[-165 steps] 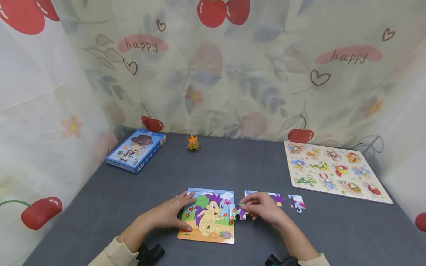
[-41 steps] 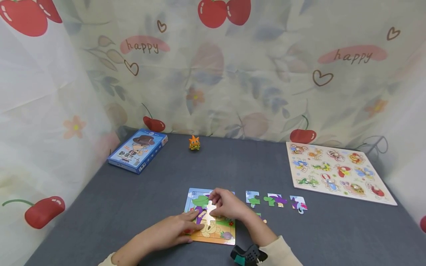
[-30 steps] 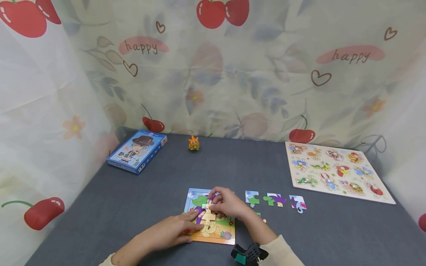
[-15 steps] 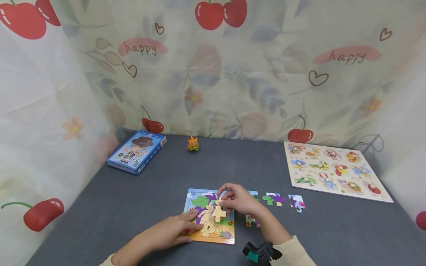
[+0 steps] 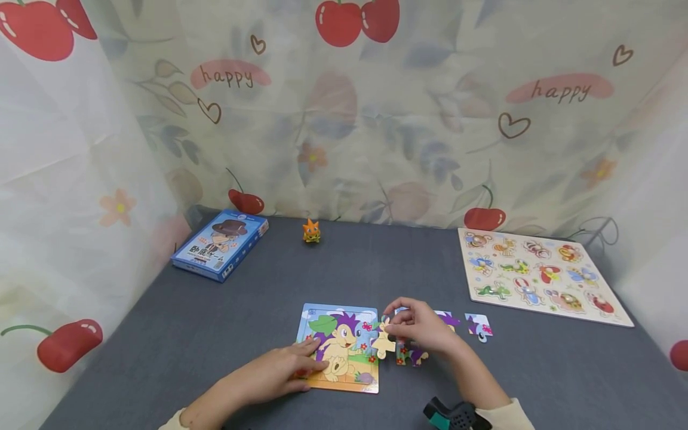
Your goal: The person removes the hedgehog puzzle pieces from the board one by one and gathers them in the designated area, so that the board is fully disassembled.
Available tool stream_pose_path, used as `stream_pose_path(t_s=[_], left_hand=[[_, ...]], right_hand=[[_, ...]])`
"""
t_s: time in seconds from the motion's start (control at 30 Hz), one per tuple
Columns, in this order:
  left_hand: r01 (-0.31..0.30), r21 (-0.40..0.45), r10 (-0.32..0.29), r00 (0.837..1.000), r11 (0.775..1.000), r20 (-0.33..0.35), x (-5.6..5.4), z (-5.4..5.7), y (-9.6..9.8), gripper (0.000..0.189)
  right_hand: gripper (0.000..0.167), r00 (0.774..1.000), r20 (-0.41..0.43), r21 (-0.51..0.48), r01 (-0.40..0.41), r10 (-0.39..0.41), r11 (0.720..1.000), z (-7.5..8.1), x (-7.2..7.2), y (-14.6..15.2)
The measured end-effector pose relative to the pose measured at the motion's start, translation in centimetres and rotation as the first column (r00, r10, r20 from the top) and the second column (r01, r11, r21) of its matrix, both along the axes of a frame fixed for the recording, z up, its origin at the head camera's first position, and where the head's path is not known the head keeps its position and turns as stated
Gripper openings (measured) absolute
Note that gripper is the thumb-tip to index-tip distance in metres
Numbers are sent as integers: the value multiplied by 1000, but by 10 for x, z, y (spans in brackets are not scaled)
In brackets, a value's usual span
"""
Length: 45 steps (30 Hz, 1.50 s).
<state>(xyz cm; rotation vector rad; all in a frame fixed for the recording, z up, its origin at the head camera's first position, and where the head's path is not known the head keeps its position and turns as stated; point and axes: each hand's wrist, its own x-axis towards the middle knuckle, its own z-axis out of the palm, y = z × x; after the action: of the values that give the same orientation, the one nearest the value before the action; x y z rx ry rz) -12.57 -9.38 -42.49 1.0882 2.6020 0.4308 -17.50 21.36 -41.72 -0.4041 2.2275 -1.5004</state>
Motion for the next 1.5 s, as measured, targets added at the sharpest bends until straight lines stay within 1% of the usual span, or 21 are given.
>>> stream_pose_path(t_s=[0.17, 0.33, 0.57, 0.9, 1.07, 1.27, 1.4, 1.5], left_hand=[[-7, -3, 7, 1000, 1000, 26, 0, 2, 0, 39], [-8, -1, 8, 999, 1000, 32, 0, 3, 0, 39], [-20, -3, 20, 998, 1000, 52, 0, 3, 1, 39], [-22, -3, 22, 998, 1000, 59, -1, 2, 1, 39], [-27, -7, 28, 997, 1000, 71, -1, 2, 2, 39], [-28, -12, 29, 997, 1000, 73, -1, 2, 1, 39], [-25, -15, 26, 997, 1000, 67, -1, 2, 1, 39], [-22, -14, 23, 998, 1000, 62, -1, 2, 1, 39]], right_hand=[[43, 999, 3, 15, 36, -36, 999, -4, 3, 21], [44, 996, 10, 40, 83, -84, 996, -8, 7, 39], [44, 995, 2, 29, 100, -100, 995, -10, 11, 64], [47, 989, 14, 68, 146, -147, 987, -9, 18, 90], [48, 987, 18, 107, 159, -162, 981, -11, 21, 98], [50, 983, 74, 173, 153, -168, 973, -15, 23, 100], [49, 981, 85, 184, 158, -176, 970, -17, 24, 100], [48, 982, 71, 177, 162, -176, 971, -19, 24, 100]])
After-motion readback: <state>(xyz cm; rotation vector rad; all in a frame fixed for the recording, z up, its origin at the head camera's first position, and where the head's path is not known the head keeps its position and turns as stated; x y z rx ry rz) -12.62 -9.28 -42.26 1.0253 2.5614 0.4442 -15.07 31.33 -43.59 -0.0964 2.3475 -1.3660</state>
